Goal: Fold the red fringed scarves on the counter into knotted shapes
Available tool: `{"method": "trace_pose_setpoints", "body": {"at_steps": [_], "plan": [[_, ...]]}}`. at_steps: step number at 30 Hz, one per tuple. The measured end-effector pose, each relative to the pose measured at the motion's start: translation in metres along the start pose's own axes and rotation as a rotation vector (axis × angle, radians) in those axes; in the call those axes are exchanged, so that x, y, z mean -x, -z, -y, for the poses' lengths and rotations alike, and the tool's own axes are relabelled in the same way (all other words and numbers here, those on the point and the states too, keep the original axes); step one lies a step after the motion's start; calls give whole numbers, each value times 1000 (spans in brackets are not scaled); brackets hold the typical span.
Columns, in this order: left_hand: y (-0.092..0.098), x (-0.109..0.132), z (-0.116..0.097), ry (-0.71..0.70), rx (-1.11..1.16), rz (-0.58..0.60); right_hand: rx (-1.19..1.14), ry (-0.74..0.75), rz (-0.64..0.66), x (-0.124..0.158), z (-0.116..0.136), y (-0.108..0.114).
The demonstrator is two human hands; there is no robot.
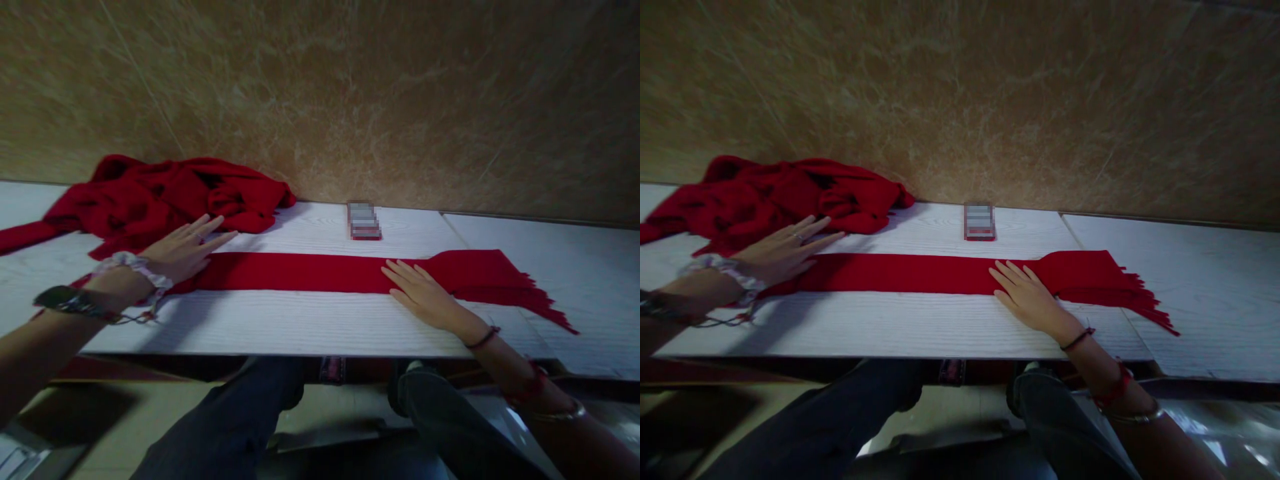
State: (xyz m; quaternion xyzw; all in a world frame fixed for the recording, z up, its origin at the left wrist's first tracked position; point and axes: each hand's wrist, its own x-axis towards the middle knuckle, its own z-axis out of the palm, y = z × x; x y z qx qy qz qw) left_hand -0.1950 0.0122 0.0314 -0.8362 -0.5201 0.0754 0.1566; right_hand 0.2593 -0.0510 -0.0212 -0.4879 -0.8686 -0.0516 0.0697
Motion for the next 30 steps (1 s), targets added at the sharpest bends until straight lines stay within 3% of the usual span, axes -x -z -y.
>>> {"method": "trace_pose_setpoints", "body": {"at_steps": [2,5,10,14,18,22,26,30], "plan": [[5,5,-24,58,-8,-113,-11,-2,4,1,-1,1],[1,11,-49,177,54,-103,-26,-16,36,5,-5,3],[-10,20,-38,59,64,-6,-50,-23,84,11,-12,1],[0,12,-42,74,29,13,-50,8,64,11,-9,4],[27,-23,-91,27,144,-65,-9,18,-69,9,-16,30],[51,-75,-163,-175,359,-150,127,-222,-261,19,-50,52],[54,-117,-218,-459,441,-181,282,-431,-177,44,-87,36],[40,-130,-236,-699,416,-67,338,-392,-111,65,-104,16]]}}
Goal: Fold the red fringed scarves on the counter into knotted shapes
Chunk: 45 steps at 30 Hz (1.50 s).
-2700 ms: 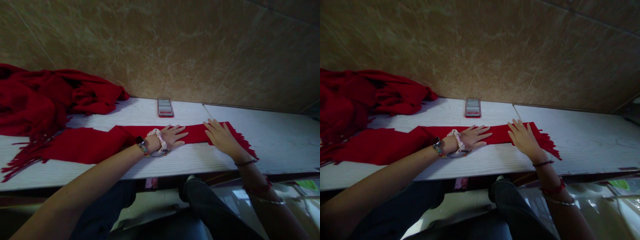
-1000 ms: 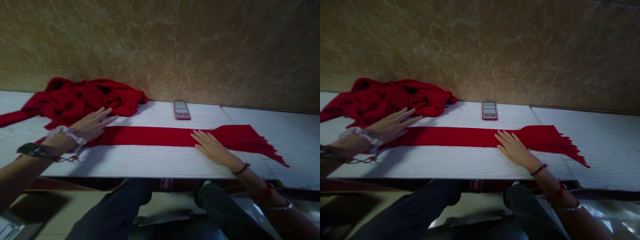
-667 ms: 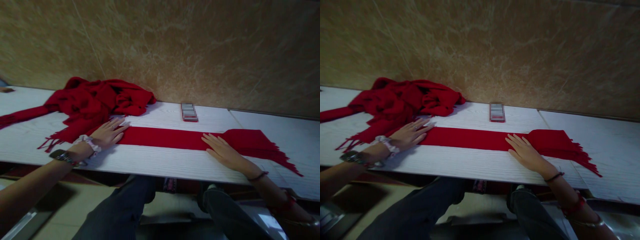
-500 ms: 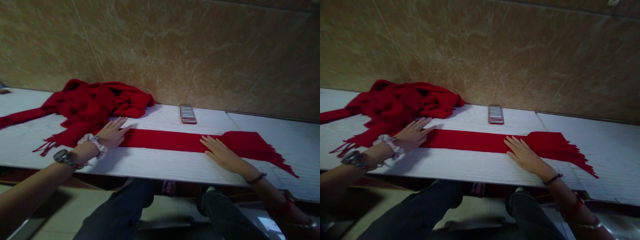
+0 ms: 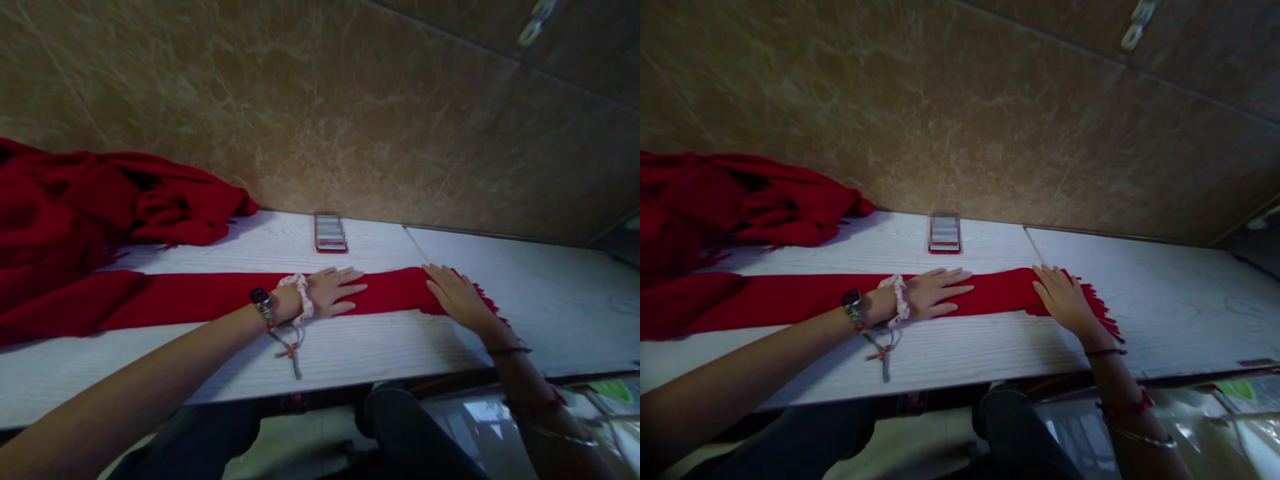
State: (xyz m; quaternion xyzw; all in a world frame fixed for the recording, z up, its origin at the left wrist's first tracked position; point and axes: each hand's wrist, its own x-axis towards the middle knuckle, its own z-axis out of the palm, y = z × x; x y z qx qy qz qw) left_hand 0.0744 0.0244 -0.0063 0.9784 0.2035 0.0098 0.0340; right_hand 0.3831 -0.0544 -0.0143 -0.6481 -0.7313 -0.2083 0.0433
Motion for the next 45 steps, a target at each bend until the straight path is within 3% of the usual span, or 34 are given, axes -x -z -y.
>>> {"method": "trace_pose_setpoints", "body": {"at_steps": [7,10,13,15,17,20,23,28,30,34,40,45], "plan": [[5,11,3,-14,21,75,-102,-27,87,2,-10,6],[9,12,-1,-56,-10,44,-138,-31,53,-3,-4,19],[14,14,-6,-82,-22,17,-219,113,-1,-7,12,38],[18,16,-10,-71,-7,36,-272,279,50,-8,26,47],[20,17,-13,-70,6,71,-273,411,126,-7,37,47],[20,17,-17,-39,-8,145,-207,488,148,-5,45,38],[20,17,-20,45,-36,208,-165,499,108,-3,42,30],[29,20,-21,63,-89,140,-137,481,-19,1,34,25],[31,23,-20,68,-98,192,-124,506,-39,3,32,21],[29,26,-19,83,-86,331,-86,553,-3,5,30,12],[29,28,-20,109,-71,325,-49,550,29,6,30,11],[32,30,-27,143,30,251,-105,475,66,2,44,28]]}}
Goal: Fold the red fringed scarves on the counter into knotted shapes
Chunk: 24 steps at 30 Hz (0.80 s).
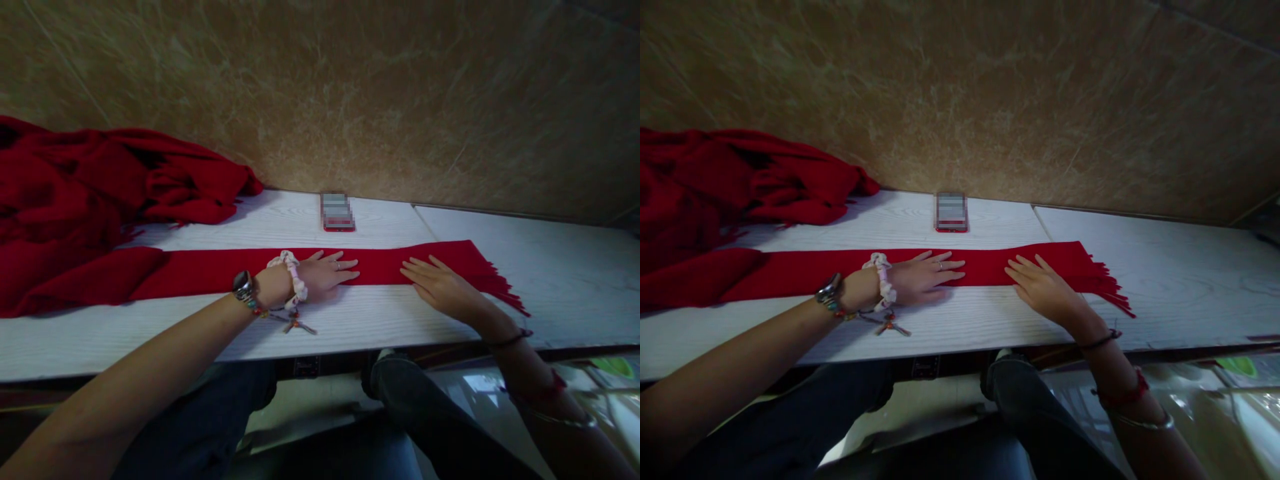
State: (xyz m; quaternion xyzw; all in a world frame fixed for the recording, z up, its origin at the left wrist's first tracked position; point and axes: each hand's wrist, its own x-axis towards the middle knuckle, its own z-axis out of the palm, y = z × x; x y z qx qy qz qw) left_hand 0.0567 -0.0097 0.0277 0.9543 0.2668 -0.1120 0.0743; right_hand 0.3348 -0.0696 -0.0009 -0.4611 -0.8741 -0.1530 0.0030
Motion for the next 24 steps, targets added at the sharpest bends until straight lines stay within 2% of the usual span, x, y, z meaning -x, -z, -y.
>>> {"method": "trace_pose_setpoints", "body": {"at_steps": [5,10,14,18,21,24], "plan": [[-11,-12,2,42,-10,-158,-103,-116,-37,-33,36,12],[-25,-16,11,84,-19,-180,-236,-143,56,-45,54,-4],[-30,0,22,74,-8,-187,-221,-223,69,-35,50,-10],[-32,16,32,65,-7,-194,-152,-220,30,-36,44,2],[-31,17,30,71,-19,-179,-20,-271,-67,-37,27,13],[-30,14,24,75,-49,-165,78,-425,-120,-26,2,11]]}}
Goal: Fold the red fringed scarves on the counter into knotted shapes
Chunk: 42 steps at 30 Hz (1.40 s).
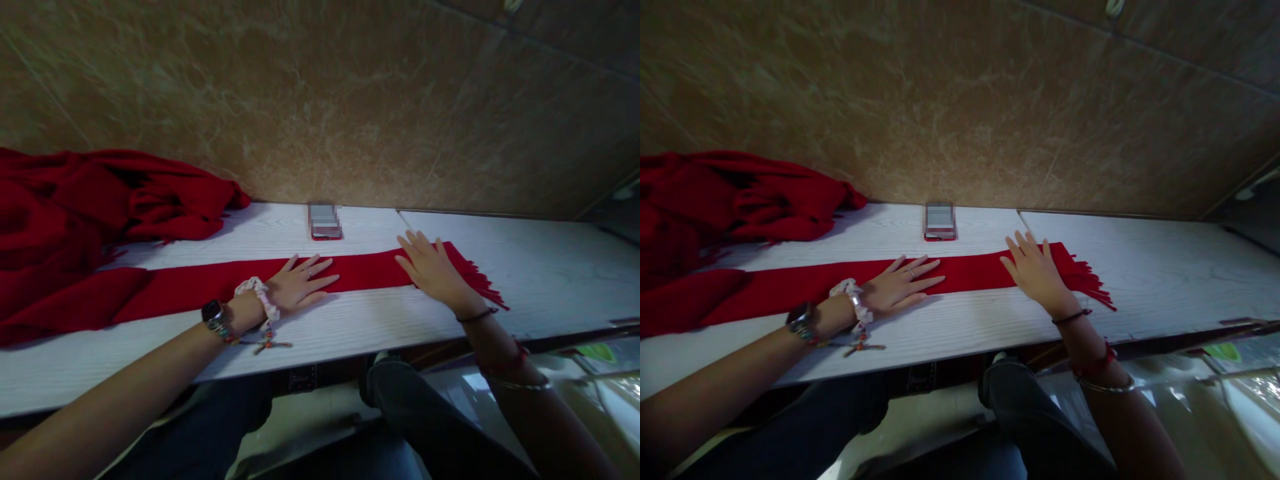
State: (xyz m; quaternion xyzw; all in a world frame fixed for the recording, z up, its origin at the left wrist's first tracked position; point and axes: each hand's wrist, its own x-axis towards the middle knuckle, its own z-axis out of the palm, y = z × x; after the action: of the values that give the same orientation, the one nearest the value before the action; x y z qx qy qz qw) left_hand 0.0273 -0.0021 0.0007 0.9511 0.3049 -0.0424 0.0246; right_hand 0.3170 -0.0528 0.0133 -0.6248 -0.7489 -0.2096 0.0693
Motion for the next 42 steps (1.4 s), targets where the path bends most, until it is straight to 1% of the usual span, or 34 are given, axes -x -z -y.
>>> {"method": "trace_pose_setpoints", "body": {"at_steps": [2,3,6,11,15,17,19,20,22,24,26,27,29,31,33,37,42], "plan": [[0,-1,-3,6,2,6,7,-83,32,6,-19,-9],[0,-1,-3,11,8,7,-7,-99,58,10,-27,-13],[-1,0,-3,15,22,8,-57,-86,109,19,-44,-22],[-3,7,2,17,9,26,27,-112,84,25,-58,-26],[-7,21,12,17,2,32,68,-90,90,28,-64,-30],[-8,28,17,5,20,34,112,-82,91,27,-62,-27],[-4,31,19,-5,38,51,161,-101,51,22,-53,-18],[-1,29,19,-9,48,60,170,-108,20,19,-44,-11],[7,21,17,-10,65,47,130,-98,-41,8,-18,2],[12,8,14,0,70,-18,-10,-22,-44,-4,16,10],[12,-5,12,36,53,-76,-170,91,16,-14,52,10],[10,-11,11,55,40,-81,-229,150,64,-18,67,7],[4,-16,12,74,15,-67,-297,192,141,-22,89,-2],[-3,-17,13,70,-6,-51,-324,200,196,-23,97,-12],[-6,-15,14,64,-13,-47,-332,198,216,-22,97,-18],[-3,-12,14,74,3,-29,-335,202,202,-20,90,-21],[-2,-13,12,81,-1,-43,-326,212,158,-18,91,-19]]}}
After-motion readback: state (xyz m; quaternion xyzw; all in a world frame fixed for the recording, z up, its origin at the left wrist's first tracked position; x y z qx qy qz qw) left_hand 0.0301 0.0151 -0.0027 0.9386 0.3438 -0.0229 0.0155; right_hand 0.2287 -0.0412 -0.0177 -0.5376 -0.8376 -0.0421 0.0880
